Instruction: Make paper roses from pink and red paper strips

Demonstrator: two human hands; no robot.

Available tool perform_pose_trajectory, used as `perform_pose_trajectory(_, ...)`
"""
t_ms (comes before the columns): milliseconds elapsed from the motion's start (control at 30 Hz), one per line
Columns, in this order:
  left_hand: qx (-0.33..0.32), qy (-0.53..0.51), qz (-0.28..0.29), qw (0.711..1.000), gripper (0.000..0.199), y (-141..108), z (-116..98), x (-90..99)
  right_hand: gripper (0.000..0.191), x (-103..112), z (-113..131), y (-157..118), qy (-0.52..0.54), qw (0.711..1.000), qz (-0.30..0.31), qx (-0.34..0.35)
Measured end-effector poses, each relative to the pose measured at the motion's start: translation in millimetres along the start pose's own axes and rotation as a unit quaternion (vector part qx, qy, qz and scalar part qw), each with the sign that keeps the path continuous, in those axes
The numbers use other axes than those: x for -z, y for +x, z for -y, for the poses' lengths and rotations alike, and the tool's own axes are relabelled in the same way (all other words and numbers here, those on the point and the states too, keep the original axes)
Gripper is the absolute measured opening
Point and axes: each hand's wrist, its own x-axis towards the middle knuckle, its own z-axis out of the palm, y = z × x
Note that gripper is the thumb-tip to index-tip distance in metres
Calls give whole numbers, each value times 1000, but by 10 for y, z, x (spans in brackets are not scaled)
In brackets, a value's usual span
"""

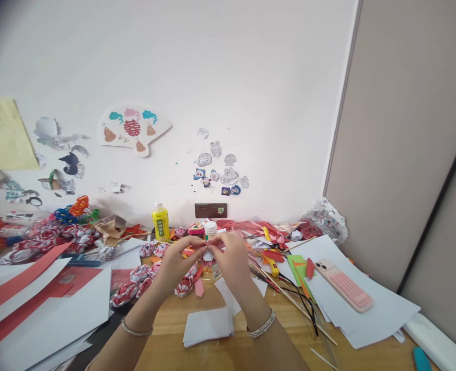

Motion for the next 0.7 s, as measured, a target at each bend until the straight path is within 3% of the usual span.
perform_pose_trajectory(100,21,-13,35,999,16,15,1,55,5,32,9,7,41,998,46,-31)
perform_pose_trajectory(233,41,-62,137,988,27,38,12,132,3,47,-33,9,145,974,139,-108)
perform_pose_trajectory(333,50,-96,180,978,30,45,43,144,6,34,-89,15,189,960,167,-124)
perform_pose_trajectory(700,77,-100,161,979,32,56,67,106,8,20,-102,40,190,964,151,-106)
